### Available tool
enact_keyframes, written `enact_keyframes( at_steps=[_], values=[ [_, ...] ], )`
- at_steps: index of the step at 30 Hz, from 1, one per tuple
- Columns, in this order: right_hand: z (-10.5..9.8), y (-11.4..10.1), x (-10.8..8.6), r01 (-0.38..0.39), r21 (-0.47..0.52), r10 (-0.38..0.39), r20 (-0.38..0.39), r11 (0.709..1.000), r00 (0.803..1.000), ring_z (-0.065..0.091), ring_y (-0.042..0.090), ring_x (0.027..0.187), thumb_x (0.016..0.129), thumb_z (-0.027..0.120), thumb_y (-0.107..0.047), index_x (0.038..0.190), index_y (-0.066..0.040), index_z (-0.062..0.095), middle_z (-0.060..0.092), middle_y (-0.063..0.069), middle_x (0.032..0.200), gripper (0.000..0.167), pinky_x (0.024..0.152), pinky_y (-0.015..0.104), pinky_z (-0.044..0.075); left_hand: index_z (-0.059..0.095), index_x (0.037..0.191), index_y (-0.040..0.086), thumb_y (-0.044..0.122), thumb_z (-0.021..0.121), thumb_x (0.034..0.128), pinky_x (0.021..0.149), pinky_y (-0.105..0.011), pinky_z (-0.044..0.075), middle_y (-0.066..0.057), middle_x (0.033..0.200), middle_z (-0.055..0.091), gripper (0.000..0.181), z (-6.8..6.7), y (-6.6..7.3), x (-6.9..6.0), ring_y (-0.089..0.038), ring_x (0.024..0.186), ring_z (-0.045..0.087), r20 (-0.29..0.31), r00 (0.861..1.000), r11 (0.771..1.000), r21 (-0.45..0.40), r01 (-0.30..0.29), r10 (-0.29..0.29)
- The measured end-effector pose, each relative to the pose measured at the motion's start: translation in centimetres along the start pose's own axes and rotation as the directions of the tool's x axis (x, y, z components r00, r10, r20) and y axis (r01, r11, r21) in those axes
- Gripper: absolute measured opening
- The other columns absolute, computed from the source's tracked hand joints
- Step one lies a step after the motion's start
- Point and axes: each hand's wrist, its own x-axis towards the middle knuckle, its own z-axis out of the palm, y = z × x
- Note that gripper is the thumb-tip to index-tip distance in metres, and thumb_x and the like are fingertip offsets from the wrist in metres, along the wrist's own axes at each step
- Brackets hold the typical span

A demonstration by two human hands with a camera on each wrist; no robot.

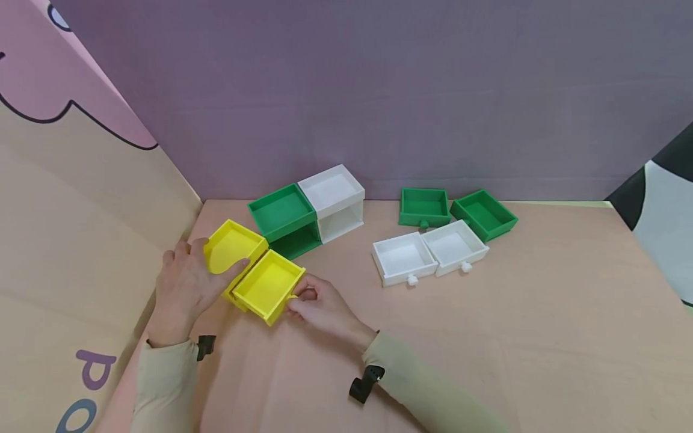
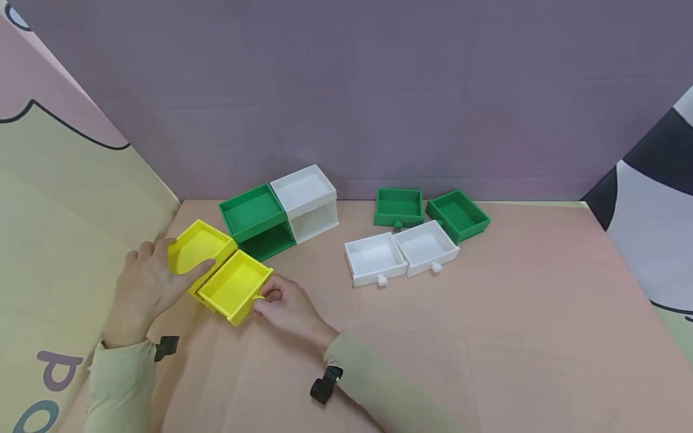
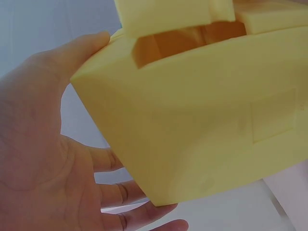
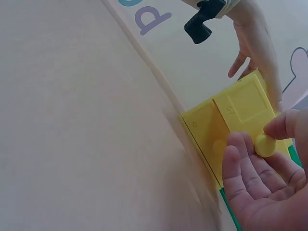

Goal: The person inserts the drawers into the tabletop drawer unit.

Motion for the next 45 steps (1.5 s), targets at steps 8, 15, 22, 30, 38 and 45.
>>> enact_keyframes(
  at_steps=[8,15,22,30,38,45],
  values=[
    [0.7,0.0,0.2,-0.019,-0.015,0.019,0.003,1.000,1.000,0.066,0.019,0.082,0.099,0.072,-0.016,0.104,-0.011,0.064,0.072,0.002,0.102,0.011,0.079,0.027,0.059,0.049,0.144,-0.010,0.067,0.066,0.0923,0.078,-0.058,0.052,-0.037,0.127,0.055,0.094,-0.1,0.0,-0.1,-0.051,0.106,0.050,-0.011,1.000,1.000,0.000,-0.010,0.010],
    [0.8,0.4,0.7,-0.008,-0.026,0.008,-0.017,1.000,1.000,0.070,0.021,0.087,0.100,0.069,-0.015,0.106,-0.011,0.064,0.074,0.002,0.104,0.008,0.082,0.030,0.062,0.049,0.144,-0.010,0.068,0.066,0.0920,0.077,-0.058,0.053,-0.037,0.126,0.056,0.095,0.0,-0.1,0.0,-0.051,0.105,0.051,-0.019,1.000,1.000,0.004,-0.017,0.017],
    [0.9,0.5,0.8,0.009,-0.006,-0.010,-0.029,1.000,1.000,0.072,0.023,0.087,0.099,0.069,-0.013,0.105,-0.010,0.065,0.075,0.003,0.101,0.007,0.083,0.031,0.063,0.049,0.143,-0.010,0.066,0.067,0.0925,0.081,-0.060,0.052,-0.038,0.129,0.055,0.093,0.0,-0.1,0.0,-0.053,0.107,0.050,-0.019,1.000,1.000,-0.001,-0.017,0.017],
    [1.4,-0.1,1.1,-0.022,-0.024,0.021,-0.045,0.999,0.999,0.069,0.021,0.088,0.100,0.070,-0.014,0.107,-0.011,0.063,0.071,0.003,0.105,0.010,0.087,0.031,0.063,0.051,0.143,-0.009,0.068,0.067,0.0919,0.082,-0.060,0.052,-0.039,0.131,0.056,0.093,0.0,-0.1,0.0,-0.055,0.108,0.052,-0.020,1.000,1.000,-0.005,-0.018,0.018],
    [1.6,-0.3,1.2,-0.015,-0.055,0.011,-0.066,0.998,0.998,0.067,0.022,0.089,0.100,0.070,-0.016,0.109,-0.012,0.063,0.070,0.003,0.103,0.011,0.086,0.030,0.062,0.050,0.144,-0.009,0.068,0.066,0.0921,0.081,-0.060,0.053,-0.039,0.131,0.055,0.095,0.0,-0.1,0.1,-0.055,0.108,0.051,-0.010,1.000,1.000,-0.008,-0.016,0.016],
    [1.2,0.2,0.6,0.079,-0.175,-0.091,-0.062,0.981,0.994,0.066,0.015,0.095,0.102,0.072,-0.025,0.114,-0.015,0.066,0.074,-0.001,0.110,0.016,0.090,0.026,0.061,0.049,0.145,-0.010,0.069,0.065,0.0920,0.080,-0.059,0.052,-0.040,0.129,0.056,0.096,-0.1,-0.1,0.0,-0.055,0.106,0.051,-0.011,1.000,1.000,-0.001,-0.022,0.022]
  ],
)
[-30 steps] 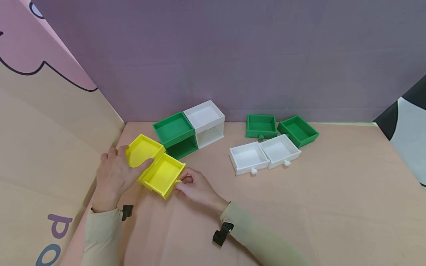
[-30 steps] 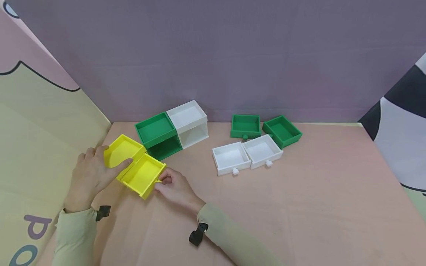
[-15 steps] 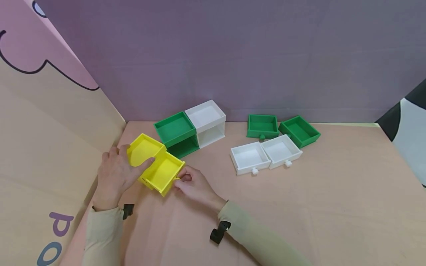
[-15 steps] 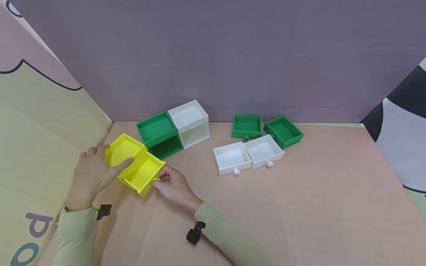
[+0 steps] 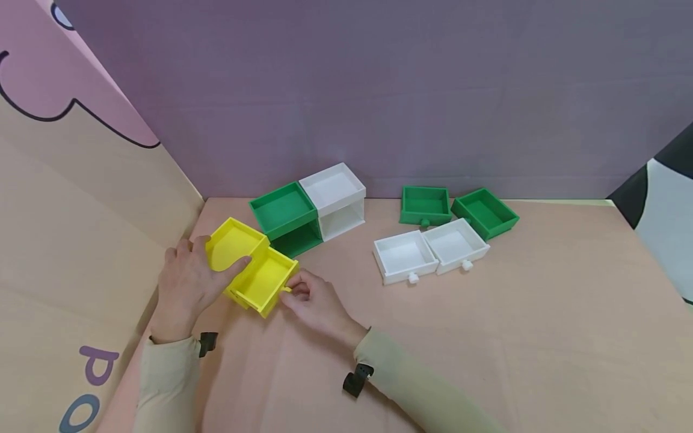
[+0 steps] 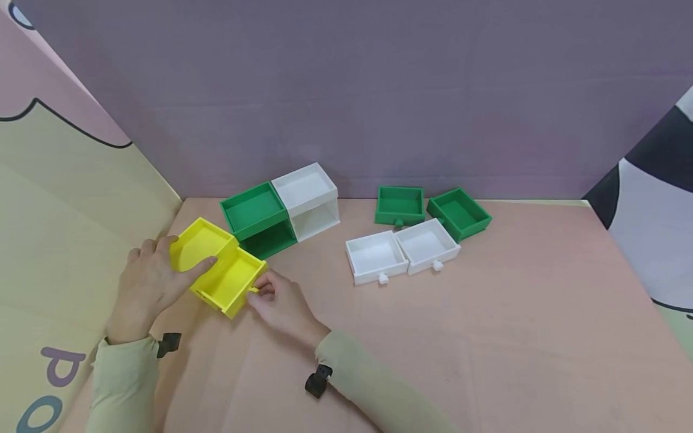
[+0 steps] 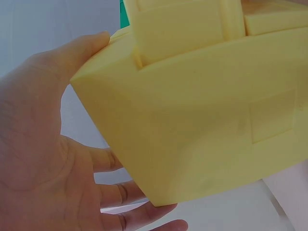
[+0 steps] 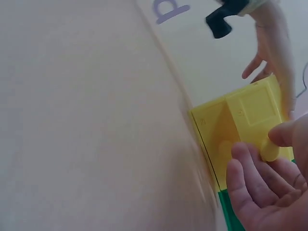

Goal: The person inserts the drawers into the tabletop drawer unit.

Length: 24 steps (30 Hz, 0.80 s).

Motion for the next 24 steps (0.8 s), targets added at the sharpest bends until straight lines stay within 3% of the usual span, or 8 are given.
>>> enact_keyframes(
  at_steps=[7,24],
  values=[
    [-0.71,0.35,-0.64,0.133,-0.103,-0.135,-0.018,0.986,0.991,0.071,0.013,0.098,0.100,0.076,-0.022,0.118,-0.014,0.072,0.078,-0.001,0.114,0.020,0.090,0.024,0.060,0.049,0.145,-0.010,0.069,0.065,0.0923,0.081,-0.060,0.052,-0.039,0.130,0.055,0.096,0.04,-0.06,0.02,-0.054,0.107,0.051,0.005,1.000,1.000,0.003,-0.003,0.003],
    [-0.32,-0.14,0.09,0.188,-0.088,-0.194,-0.060,0.978,0.979,0.074,0.014,0.097,0.100,0.076,-0.019,0.119,-0.012,0.075,0.080,0.000,0.112,0.020,0.089,0.021,0.060,0.049,0.143,-0.011,0.068,0.066,0.0918,0.076,-0.058,0.053,-0.038,0.126,0.056,0.096,0.05,-0.05,-0.05,-0.052,0.105,0.051,-0.007,1.000,1.000,-0.010,-0.003,0.003]
  ],
)
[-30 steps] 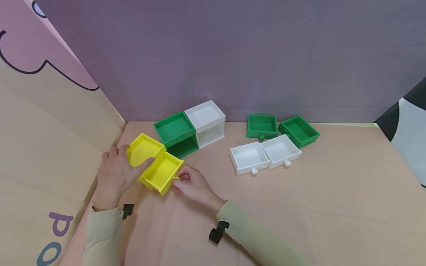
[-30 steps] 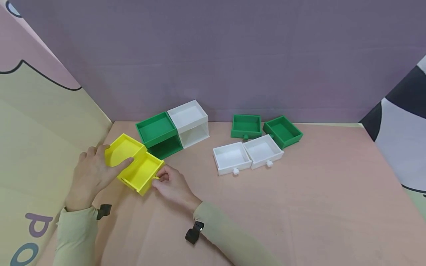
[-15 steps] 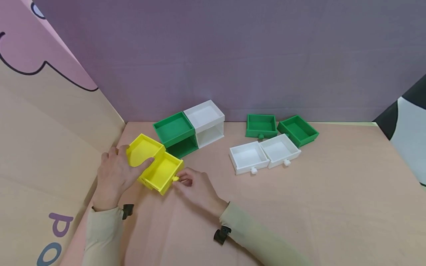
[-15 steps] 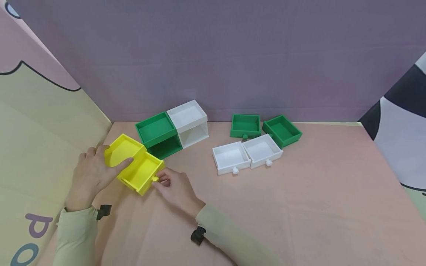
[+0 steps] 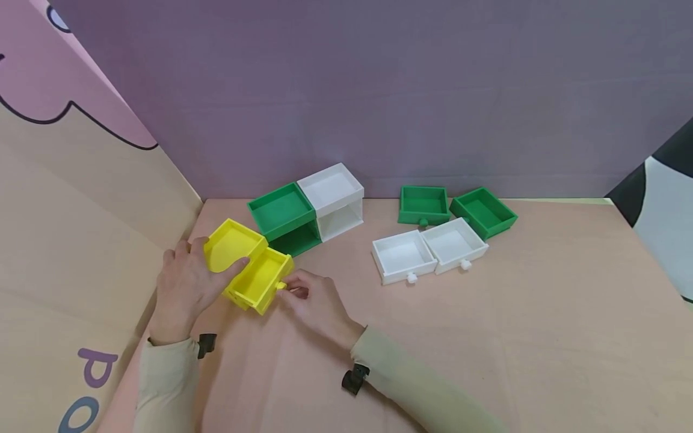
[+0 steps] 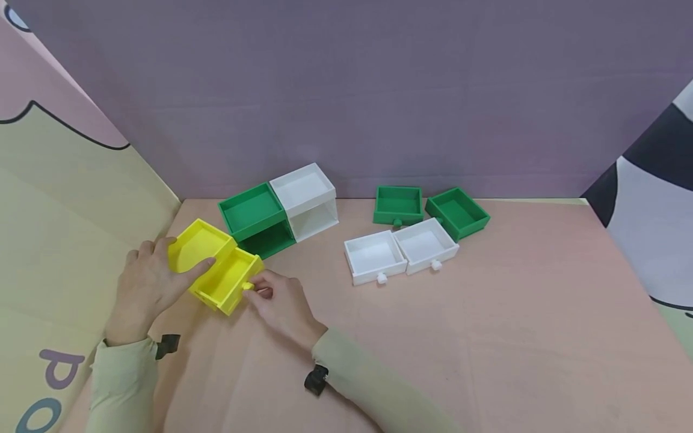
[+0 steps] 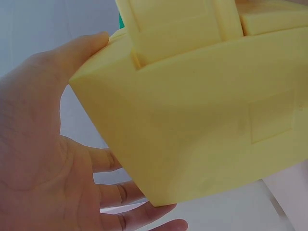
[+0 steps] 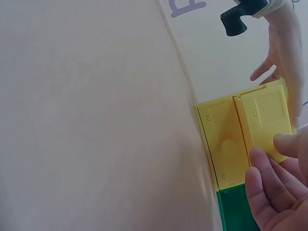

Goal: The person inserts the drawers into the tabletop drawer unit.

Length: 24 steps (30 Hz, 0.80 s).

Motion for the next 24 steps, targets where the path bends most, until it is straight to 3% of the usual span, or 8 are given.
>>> enact_keyframes(
  at_steps=[24],
  values=[
    [1.9,-0.7,2.1,-0.004,0.047,0.005,-0.012,0.999,1.000,0.074,0.008,0.090,0.098,0.079,-0.017,0.115,-0.010,0.077,0.081,0.003,0.110,0.020,0.081,0.017,0.059,0.049,0.143,-0.011,0.069,0.064,0.0923,0.076,-0.058,0.053,-0.037,0.123,0.056,0.096,0.0,0.0,0.0,-0.053,0.104,0.052,-0.003,1.000,1.000,0.006,-0.005,0.005]
  ],
)
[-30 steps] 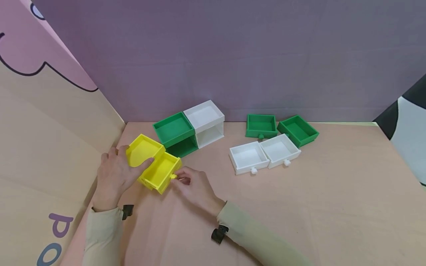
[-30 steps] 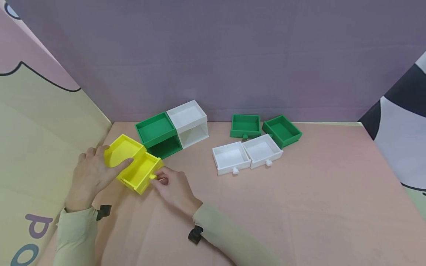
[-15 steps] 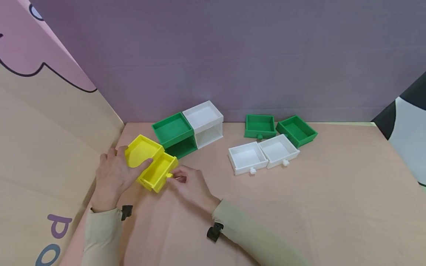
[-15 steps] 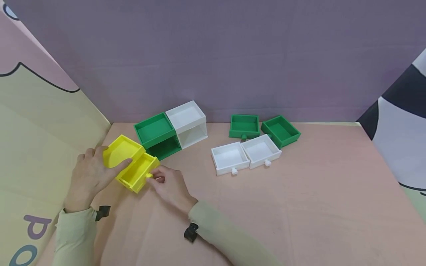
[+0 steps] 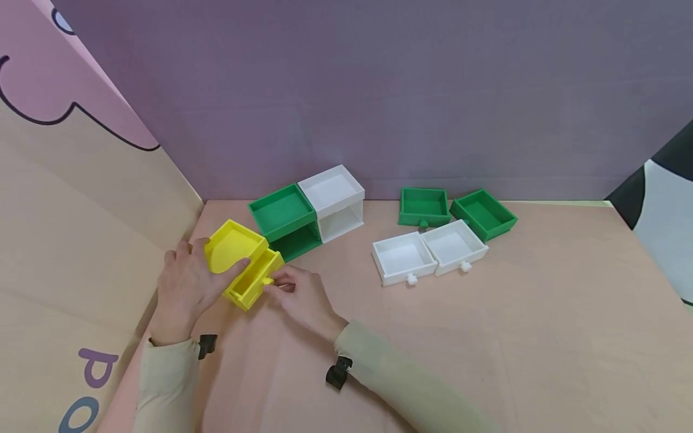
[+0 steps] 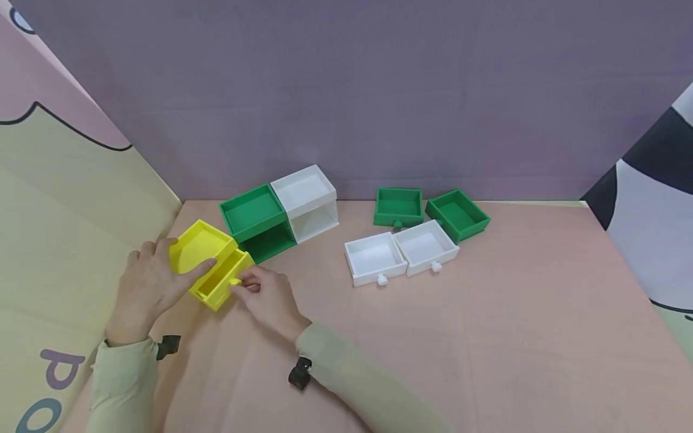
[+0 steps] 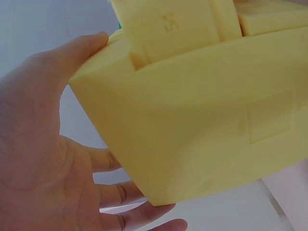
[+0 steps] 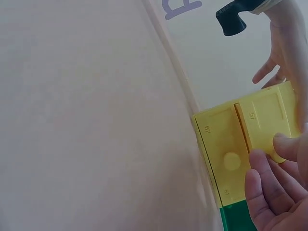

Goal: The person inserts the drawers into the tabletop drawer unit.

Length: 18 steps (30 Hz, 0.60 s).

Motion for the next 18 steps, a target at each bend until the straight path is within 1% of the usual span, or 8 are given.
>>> enact_keyframes(
  at_steps=[5,9,18],
  values=[
    [0.4,0.0,0.4,-0.020,-0.010,0.020,-0.004,1.000,1.000,0.073,0.007,0.089,0.097,0.080,-0.019,0.116,-0.009,0.076,0.082,0.004,0.111,0.021,0.080,0.016,0.059,0.049,0.143,-0.011,0.070,0.064,0.0920,0.074,-0.057,0.052,-0.037,0.122,0.056,0.097,0.0,0.0,-0.1,-0.052,0.104,0.051,-0.003,1.000,1.000,-0.001,0.000,0.000],
    [0.7,0.0,0.7,-0.021,-0.017,0.021,-0.009,1.000,1.000,0.074,0.006,0.088,0.097,0.080,-0.021,0.114,-0.010,0.077,0.082,0.005,0.110,0.021,0.079,0.015,0.059,0.050,0.143,-0.011,0.070,0.064,0.0922,0.072,-0.057,0.053,-0.037,0.123,0.056,0.097,0.0,0.0,-0.1,-0.052,0.104,0.051,-0.001,1.000,1.000,0.004,0.007,-0.007],
    [1.2,0.1,1.5,-0.029,-0.032,0.029,-0.014,0.999,0.999,0.075,0.006,0.090,0.097,0.080,-0.023,0.115,-0.010,0.077,0.082,0.004,0.111,0.022,0.080,0.015,0.059,0.051,0.141,-0.012,0.068,0.066,0.0918,0.075,-0.060,0.053,-0.038,0.122,0.058,0.095,0.2,0.0,-0.1,-0.055,0.104,0.053,-0.028,1.000,1.000,0.006,-0.014,0.014]
  ],
)
